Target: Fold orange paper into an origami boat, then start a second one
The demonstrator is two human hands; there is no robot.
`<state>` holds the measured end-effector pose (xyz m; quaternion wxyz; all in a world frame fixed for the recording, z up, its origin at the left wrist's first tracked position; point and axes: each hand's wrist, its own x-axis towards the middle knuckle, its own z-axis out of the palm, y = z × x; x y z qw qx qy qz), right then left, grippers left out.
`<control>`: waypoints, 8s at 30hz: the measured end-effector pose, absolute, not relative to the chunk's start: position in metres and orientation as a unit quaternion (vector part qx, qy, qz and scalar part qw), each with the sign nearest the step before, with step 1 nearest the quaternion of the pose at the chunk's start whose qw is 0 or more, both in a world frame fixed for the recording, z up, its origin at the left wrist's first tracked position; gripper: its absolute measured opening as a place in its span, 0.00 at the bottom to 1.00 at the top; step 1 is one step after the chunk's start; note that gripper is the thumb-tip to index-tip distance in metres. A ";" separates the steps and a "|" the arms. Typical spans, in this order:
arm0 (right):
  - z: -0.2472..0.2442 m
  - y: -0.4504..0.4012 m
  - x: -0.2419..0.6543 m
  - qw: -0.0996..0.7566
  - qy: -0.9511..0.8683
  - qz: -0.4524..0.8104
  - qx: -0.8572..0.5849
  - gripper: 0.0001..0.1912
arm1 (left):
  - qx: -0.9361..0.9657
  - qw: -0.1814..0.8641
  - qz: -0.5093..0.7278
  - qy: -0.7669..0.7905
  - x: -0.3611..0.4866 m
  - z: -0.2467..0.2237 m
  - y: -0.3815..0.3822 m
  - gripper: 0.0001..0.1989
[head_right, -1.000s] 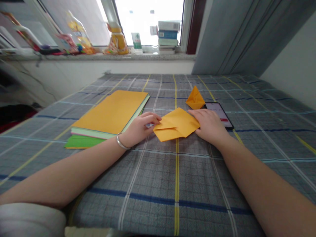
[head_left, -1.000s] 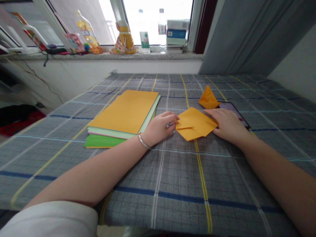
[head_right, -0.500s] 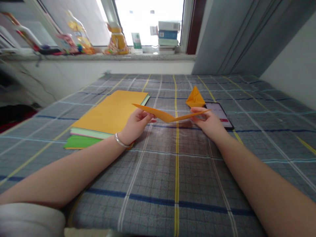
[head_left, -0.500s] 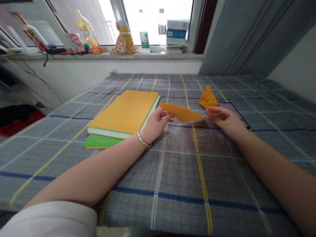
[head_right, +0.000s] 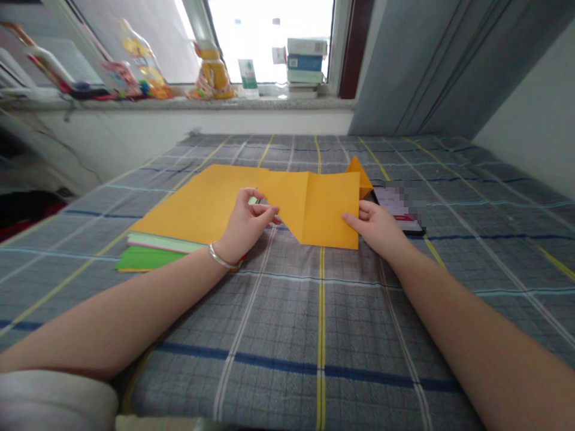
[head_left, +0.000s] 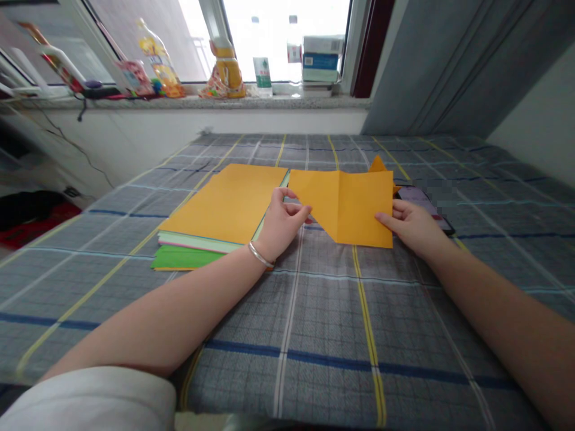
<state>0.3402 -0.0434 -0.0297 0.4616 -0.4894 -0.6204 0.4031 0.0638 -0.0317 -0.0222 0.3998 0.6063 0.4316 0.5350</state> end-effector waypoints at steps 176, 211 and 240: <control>-0.013 -0.068 0.303 0.046 -0.769 0.038 -0.636 0.13 | 0.962 0.047 -0.018 0.270 0.073 -0.019 -0.053 0.28; -0.013 -0.086 0.294 0.171 -0.954 0.014 -0.247 0.13 | 0.959 0.060 -0.006 0.277 0.077 -0.020 -0.053 0.28; 0.011 -0.089 0.311 0.013 -0.930 -0.031 -0.366 0.11 | 0.959 0.058 -0.029 0.277 0.079 -0.011 -0.052 0.30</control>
